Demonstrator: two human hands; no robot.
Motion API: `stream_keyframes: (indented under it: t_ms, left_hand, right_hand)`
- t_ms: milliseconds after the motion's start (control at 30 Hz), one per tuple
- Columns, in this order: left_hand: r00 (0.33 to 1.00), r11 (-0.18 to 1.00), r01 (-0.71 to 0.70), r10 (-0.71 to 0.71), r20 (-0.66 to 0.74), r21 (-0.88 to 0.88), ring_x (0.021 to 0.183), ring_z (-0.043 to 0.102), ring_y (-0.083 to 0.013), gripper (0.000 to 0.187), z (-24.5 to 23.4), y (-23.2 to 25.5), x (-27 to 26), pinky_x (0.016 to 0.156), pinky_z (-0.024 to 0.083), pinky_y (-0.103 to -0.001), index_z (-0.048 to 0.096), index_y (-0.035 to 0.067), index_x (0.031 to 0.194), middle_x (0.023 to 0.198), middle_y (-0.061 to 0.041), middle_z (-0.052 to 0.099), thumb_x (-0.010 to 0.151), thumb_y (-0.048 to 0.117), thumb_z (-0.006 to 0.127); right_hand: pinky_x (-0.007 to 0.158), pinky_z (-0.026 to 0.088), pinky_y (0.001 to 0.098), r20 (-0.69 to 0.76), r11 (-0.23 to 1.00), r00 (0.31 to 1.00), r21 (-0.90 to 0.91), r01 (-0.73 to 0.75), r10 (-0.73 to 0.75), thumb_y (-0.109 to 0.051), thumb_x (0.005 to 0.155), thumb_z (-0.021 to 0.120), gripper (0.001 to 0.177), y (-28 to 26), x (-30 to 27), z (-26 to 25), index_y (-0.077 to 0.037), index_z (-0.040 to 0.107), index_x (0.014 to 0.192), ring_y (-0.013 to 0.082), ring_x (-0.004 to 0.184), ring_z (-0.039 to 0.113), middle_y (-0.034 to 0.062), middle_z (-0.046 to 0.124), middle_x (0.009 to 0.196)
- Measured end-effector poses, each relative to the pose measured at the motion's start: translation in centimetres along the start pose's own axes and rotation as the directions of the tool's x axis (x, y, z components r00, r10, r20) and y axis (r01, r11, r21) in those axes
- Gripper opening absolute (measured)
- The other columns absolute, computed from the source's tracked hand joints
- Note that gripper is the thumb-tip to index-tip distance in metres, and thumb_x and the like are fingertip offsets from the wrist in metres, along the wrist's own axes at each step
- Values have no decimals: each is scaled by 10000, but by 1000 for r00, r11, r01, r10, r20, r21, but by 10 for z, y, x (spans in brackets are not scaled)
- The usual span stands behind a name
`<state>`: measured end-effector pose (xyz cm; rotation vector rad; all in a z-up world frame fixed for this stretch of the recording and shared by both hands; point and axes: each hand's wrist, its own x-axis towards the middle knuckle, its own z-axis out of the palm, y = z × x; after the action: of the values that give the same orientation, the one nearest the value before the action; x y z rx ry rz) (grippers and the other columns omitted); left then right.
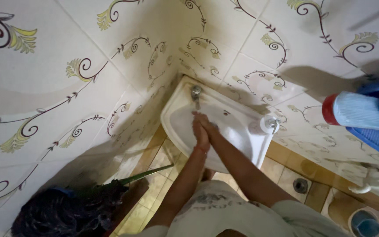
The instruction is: The person pours water into a bucket from a blue cup, rinses the bucket, and then washes their hands at a sink.
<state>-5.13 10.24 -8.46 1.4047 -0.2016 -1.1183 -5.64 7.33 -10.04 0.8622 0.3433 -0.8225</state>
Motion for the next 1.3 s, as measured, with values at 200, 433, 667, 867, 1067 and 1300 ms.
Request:
stream_keyframes:
  t_ms: [200,433,667,867,1067,1300]
  left_hand:
    - [914,869,403,-363,183,-286,1147,542,-227,623,9,17,-49,971,483,-402,377,217,1497,1293,-27,540,958,501,508]
    - [893,731,450,-374,250,-514,974,591,-275,685,13,14,14,866,522,-442,519,105,1389,1116,-90,609,943,625,547]
    - [886,832,420,-291,360,-361,938,637,-309,571,-11,26,82,832,534,-461,551,81,1326,1081,-124,656,963,522,550]
    - [999,978,-20,26,-26,208,908,676,-339,475,-10,35,56,803,544,-478,578,60,1272,1052,-154,696,980,434,553]
    - [827,442,-367,558,69,819,877,716,-368,381,12,98,51,775,554,-495,605,39,1218,1023,-183,736,997,346,556]
    - [893,6,-296,356,275,955,899,694,-373,443,61,137,117,784,542,-502,611,31,1218,1055,-196,708,939,375,618]
  right_hand:
    - [789,536,373,326,-564,916,-813,145,-234,-195,948,648,199,-20,27,52,-28,677,1053,241,902,650,101,681,971]
    - [737,531,350,241,-352,936,-925,142,-257,-171,952,602,186,-24,21,55,-7,683,984,212,837,648,85,694,892]
    - [656,512,342,456,-567,888,-715,409,65,-163,948,592,247,-1,-51,64,29,732,884,179,762,631,60,702,813]
    - [731,534,373,430,-338,826,-887,313,-364,-167,987,590,263,-19,-49,55,64,683,1073,240,854,628,124,687,942]
    - [891,577,448,187,418,982,-892,170,1,-278,987,479,475,1,-15,57,31,542,1343,322,1078,639,199,676,1211]
    - [987,568,462,152,372,974,-905,204,-165,-284,1056,443,503,16,-10,77,48,451,1434,339,1151,634,212,637,1290]
